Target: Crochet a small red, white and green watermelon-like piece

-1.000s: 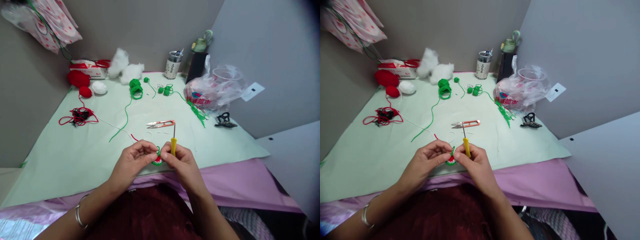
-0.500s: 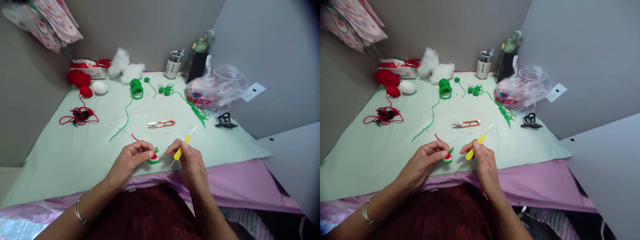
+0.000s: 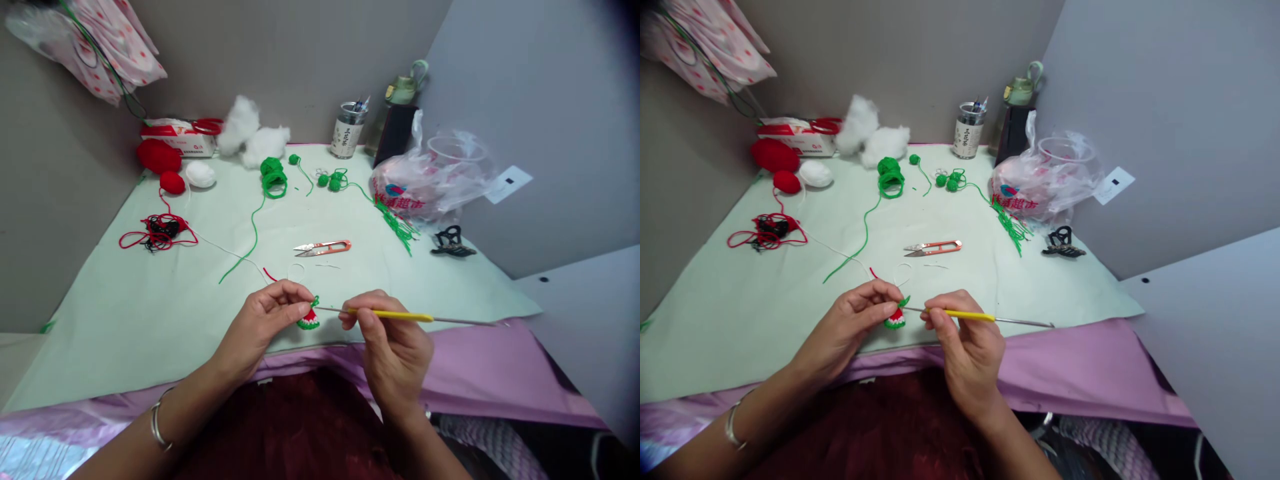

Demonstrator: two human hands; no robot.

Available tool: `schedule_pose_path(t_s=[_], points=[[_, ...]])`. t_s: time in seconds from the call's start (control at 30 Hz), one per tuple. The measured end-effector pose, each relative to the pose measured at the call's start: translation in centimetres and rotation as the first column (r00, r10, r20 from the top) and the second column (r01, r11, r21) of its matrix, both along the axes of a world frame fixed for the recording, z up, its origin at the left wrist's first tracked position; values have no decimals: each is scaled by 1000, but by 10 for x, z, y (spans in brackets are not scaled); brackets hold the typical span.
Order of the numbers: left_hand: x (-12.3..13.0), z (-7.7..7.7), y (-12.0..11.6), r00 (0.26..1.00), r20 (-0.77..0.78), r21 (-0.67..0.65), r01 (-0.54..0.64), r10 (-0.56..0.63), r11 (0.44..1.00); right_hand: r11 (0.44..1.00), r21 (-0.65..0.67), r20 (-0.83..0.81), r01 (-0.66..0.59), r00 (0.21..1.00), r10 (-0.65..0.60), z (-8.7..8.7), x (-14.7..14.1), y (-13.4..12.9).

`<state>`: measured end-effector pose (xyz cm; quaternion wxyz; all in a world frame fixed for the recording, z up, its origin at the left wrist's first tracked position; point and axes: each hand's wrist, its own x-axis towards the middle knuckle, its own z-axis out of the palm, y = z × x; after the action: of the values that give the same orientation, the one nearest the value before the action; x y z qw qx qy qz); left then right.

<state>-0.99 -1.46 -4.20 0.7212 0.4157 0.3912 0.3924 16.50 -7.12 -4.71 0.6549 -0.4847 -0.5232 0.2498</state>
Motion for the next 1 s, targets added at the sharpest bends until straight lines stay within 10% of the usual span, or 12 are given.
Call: schedule_pose_path(t_s=[1.0], points=[[3,2,-2,994,108,-154,17,0,988,989,149,196,-21,980,-8,-15,-9,-4]])
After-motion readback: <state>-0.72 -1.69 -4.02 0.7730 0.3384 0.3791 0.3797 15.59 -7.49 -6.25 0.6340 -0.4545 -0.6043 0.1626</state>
